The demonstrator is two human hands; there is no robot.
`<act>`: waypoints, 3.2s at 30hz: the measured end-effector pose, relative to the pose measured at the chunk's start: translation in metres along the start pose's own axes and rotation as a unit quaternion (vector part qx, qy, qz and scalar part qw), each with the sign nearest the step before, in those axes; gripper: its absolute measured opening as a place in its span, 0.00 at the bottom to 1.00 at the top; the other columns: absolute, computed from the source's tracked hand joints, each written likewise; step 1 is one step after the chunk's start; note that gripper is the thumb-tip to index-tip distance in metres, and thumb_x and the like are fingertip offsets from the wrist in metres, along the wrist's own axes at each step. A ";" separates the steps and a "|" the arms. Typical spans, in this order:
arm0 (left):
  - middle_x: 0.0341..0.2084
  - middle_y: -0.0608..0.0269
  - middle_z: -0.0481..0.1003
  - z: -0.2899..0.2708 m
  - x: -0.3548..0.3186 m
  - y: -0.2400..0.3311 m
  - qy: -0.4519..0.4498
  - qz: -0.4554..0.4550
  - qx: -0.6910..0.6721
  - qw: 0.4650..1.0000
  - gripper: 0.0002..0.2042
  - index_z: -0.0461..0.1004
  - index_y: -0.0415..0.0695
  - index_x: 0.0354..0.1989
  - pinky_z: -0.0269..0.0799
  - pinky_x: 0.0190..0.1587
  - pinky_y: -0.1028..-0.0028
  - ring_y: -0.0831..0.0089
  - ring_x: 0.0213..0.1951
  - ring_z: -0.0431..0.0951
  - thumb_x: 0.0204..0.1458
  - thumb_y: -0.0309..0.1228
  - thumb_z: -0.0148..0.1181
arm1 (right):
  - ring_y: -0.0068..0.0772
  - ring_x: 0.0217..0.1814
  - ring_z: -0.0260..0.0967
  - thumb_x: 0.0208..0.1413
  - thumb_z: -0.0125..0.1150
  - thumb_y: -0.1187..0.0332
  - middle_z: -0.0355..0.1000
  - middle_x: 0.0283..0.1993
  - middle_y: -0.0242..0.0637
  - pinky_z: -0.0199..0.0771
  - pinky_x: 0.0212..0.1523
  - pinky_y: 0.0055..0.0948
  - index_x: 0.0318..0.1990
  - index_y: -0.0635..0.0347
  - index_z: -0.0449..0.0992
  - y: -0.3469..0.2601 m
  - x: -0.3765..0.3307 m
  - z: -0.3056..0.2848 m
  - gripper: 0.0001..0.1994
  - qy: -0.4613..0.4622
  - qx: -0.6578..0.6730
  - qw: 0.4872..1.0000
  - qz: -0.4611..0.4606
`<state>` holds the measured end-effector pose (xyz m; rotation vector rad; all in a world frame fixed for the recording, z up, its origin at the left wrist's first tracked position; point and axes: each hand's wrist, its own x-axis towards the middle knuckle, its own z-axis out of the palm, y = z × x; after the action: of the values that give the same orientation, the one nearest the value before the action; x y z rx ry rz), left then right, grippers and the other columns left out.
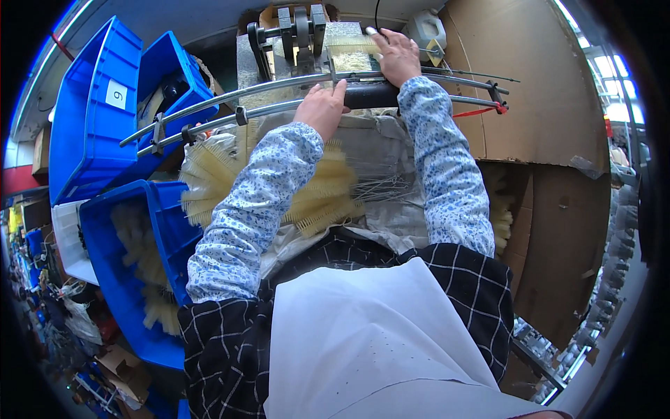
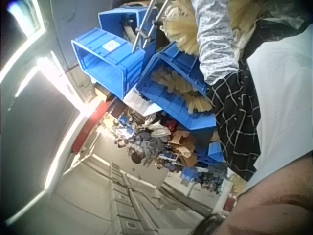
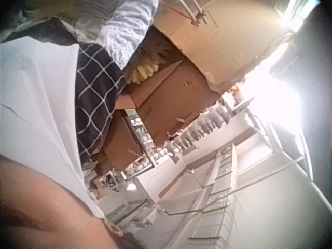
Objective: The person repeatedly picks up a wire rod with bristles and inserts it into a metal jig on a workbench. They then remove the assembled brush and place it into a blue bin. The process is repeated continuously throughout the video.
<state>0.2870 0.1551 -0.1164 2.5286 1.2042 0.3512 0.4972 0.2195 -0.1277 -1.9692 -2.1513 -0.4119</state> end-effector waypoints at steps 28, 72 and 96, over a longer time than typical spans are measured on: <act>0.49 0.47 0.63 -0.120 -0.261 -0.098 -0.041 -0.287 -0.145 0.946 0.25 0.56 0.39 0.55 0.58 0.52 0.69 0.58 0.51 0.63 0.48 0.34 0.53 | 0.35 0.43 0.68 0.45 0.52 0.68 0.70 0.41 0.34 0.60 0.44 0.39 0.39 0.56 0.73 -0.069 -0.005 -0.003 0.12 0.013 0.132 0.985 0.107; 0.27 0.69 0.62 -0.136 -0.236 -0.102 0.202 -0.172 -0.379 0.886 0.06 0.64 0.39 0.30 0.60 0.36 0.84 0.83 0.32 0.63 0.42 0.17 0.48 | 0.45 0.43 0.67 0.50 0.47 0.59 0.69 0.43 0.39 0.65 0.46 0.39 0.46 0.45 0.69 0.054 0.011 0.022 0.15 -0.020 0.019 0.994 0.110; 0.26 0.66 0.59 -0.124 -0.173 -0.045 0.235 -0.053 -0.641 0.729 0.09 0.58 0.43 0.28 0.60 0.28 0.84 0.81 0.27 0.61 0.37 0.28 0.49 | 0.36 0.51 0.62 0.50 0.55 0.64 0.65 0.49 0.40 0.63 0.52 0.32 0.57 0.55 0.57 0.051 -0.054 -0.144 0.26 -0.435 0.482 0.758 0.058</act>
<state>0.1056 0.0683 -0.0335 1.1446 0.7264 1.3014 0.5474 0.1242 -0.0057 -1.6671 -1.8541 1.6093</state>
